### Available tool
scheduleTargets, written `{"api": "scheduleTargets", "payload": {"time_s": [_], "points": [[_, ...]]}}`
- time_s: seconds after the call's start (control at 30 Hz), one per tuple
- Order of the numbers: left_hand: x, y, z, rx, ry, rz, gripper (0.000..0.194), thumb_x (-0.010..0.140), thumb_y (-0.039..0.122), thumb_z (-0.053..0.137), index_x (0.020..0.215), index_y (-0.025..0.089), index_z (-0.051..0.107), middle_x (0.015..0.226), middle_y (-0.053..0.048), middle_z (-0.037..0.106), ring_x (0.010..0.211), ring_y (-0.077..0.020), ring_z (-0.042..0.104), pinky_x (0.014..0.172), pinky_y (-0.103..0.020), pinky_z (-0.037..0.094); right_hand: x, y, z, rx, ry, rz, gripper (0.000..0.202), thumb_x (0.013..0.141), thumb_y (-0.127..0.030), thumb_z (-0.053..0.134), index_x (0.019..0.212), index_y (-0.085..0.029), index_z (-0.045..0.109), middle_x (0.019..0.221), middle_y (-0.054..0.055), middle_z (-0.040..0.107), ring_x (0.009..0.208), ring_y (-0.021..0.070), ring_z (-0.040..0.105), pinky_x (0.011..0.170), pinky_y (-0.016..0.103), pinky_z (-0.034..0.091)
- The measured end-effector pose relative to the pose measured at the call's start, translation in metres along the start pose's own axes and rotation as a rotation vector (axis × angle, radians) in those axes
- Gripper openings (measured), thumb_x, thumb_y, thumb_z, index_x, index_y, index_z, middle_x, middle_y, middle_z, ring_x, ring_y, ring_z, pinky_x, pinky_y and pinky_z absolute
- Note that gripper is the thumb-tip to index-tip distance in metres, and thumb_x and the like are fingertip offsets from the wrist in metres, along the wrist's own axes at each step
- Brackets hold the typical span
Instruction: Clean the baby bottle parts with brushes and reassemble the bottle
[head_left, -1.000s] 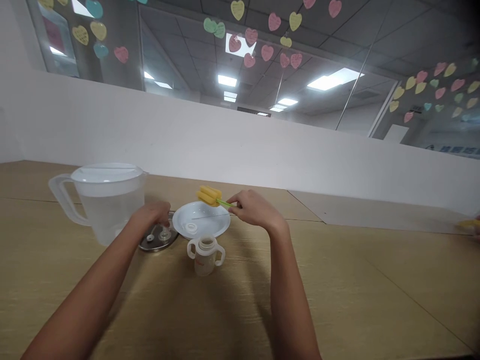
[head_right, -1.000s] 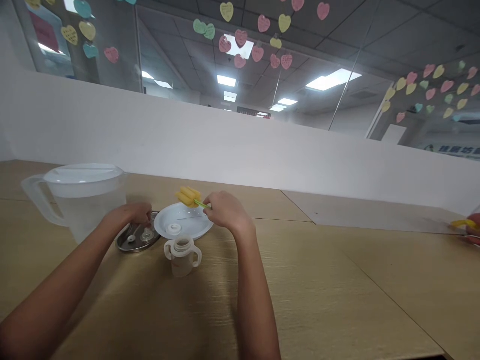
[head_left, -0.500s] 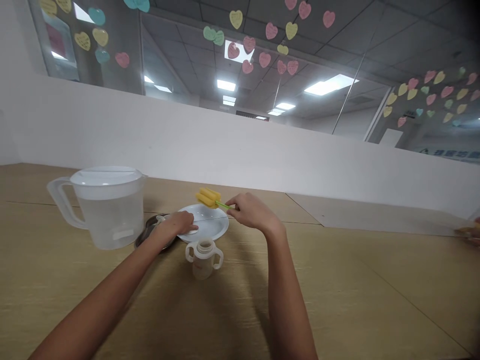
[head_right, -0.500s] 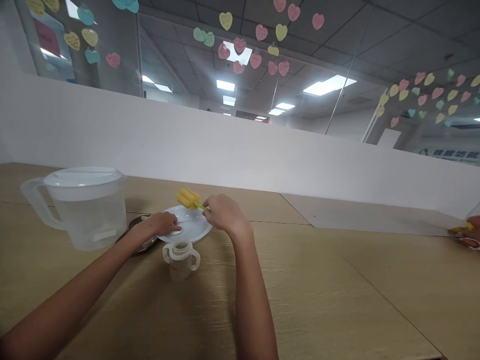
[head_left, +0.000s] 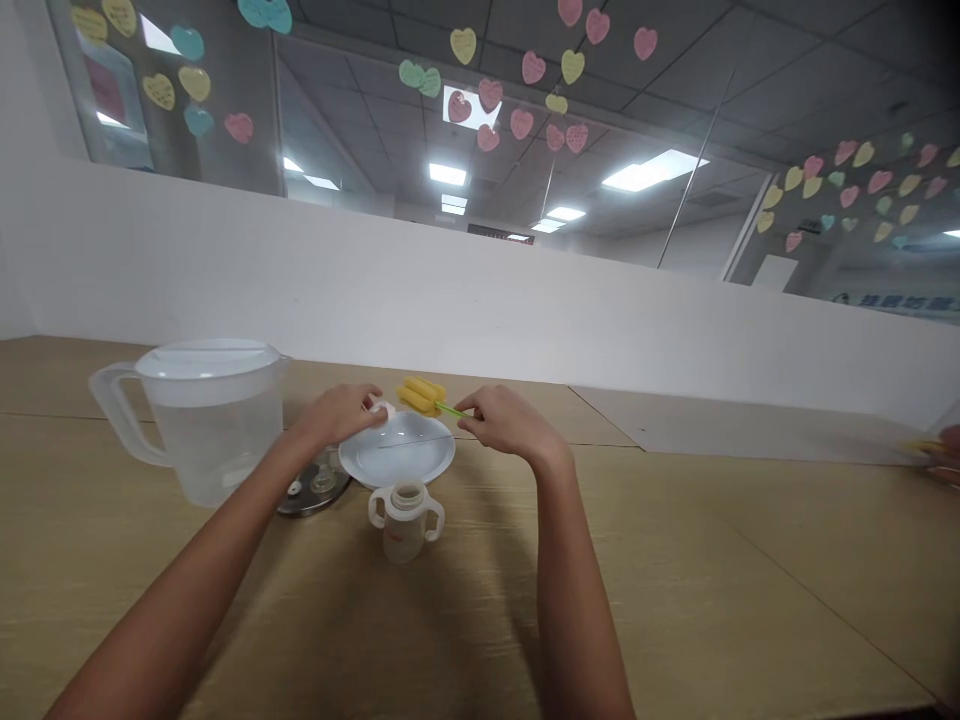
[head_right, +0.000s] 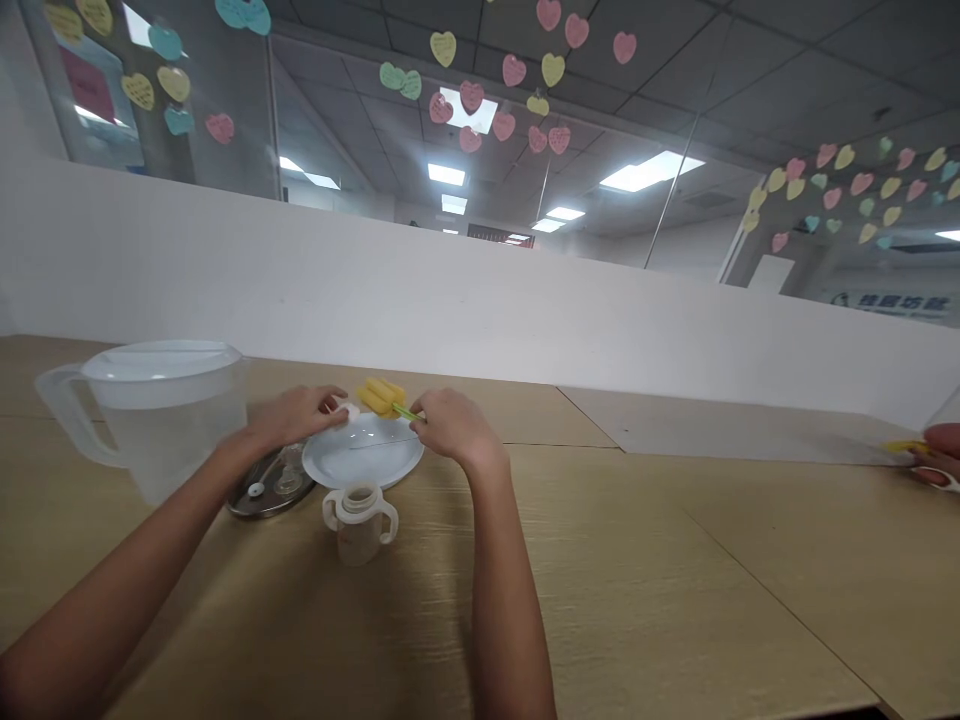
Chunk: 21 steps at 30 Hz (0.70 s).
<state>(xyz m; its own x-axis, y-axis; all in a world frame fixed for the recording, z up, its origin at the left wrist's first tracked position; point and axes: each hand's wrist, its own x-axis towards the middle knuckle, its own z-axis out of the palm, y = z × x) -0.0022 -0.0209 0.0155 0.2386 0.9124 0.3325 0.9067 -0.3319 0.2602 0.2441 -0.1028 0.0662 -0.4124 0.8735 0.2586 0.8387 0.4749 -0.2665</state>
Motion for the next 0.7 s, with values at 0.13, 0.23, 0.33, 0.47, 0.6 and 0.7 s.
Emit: {"api": "scheduleTargets", "payload": {"time_s": [0.13,0.23,0.33,0.47,0.6,0.7], "points": [[-0.009,0.006,-0.032,-0.493,0.211,0.063,0.049,0.076,0.045,0.048,0.11,0.014,0.063,0.104,-0.008,0.068,0.091,-0.0235,0.063,0.08,-0.032,0.049,-0.006,-0.001,-0.005,0.096,0.037,-0.099,0.031,0.081,-0.021,0.048,0.105,-0.016,0.068,0.055,-0.001,0.052,0.053,0.0097,0.04,0.053,0.023,0.028],[-0.013,0.014,-0.041,-0.897,0.218,0.124,0.045,0.075,0.043,0.054,0.109,0.015,0.065,0.106,-0.008,0.067,0.095,-0.024,0.062,0.085,-0.036,0.05,-0.011,-0.01,-0.009,0.117,0.146,-0.175,0.033,0.084,-0.021,0.046,0.109,-0.019,0.067,0.057,-0.002,0.052,0.053,0.0088,0.036,0.053,0.023,0.026],[-0.016,0.021,-0.044,-1.125,0.196,0.145,0.042,0.073,0.039,0.062,0.108,0.016,0.067,0.107,-0.008,0.067,0.099,-0.0246,0.061,0.092,-0.038,0.048,-0.014,-0.017,-0.01,0.093,0.215,-0.178,0.035,0.083,-0.019,0.046,0.112,-0.022,0.066,0.059,-0.002,0.055,0.053,0.0087,0.035,0.053,0.023,0.026],[-0.021,0.026,-0.049,-1.151,0.168,0.122,0.046,0.067,0.035,0.069,0.109,0.019,0.066,0.111,-0.009,0.066,0.102,-0.0274,0.061,0.092,-0.042,0.05,-0.012,-0.014,-0.008,0.057,0.224,-0.143,0.036,0.081,-0.02,0.05,0.114,-0.024,0.065,0.075,0.001,0.069,0.06,0.0107,0.048,0.057,0.023,0.033],[-0.029,0.03,-0.055,-0.988,0.143,0.117,0.049,0.063,0.04,0.072,0.108,0.02,0.067,0.115,-0.009,0.064,0.104,-0.0301,0.059,0.091,-0.044,0.05,-0.012,-0.008,-0.009,0.02,0.227,-0.131,0.033,0.082,-0.021,0.05,0.112,-0.026,0.065,0.1,0.002,0.071,0.074,0.0138,0.059,0.065,0.025,0.039],[-0.032,0.03,-0.057,-0.896,0.145,0.164,0.048,0.063,0.039,0.073,0.108,0.022,0.067,0.116,-0.007,0.064,0.109,-0.0299,0.057,0.095,-0.042,0.047,-0.013,-0.006,-0.01,0.009,0.252,-0.14,0.032,0.083,-0.022,0.049,0.111,-0.027,0.066,0.104,0.001,0.07,0.075,0.0139,0.06,0.067,0.025,0.041]]}}
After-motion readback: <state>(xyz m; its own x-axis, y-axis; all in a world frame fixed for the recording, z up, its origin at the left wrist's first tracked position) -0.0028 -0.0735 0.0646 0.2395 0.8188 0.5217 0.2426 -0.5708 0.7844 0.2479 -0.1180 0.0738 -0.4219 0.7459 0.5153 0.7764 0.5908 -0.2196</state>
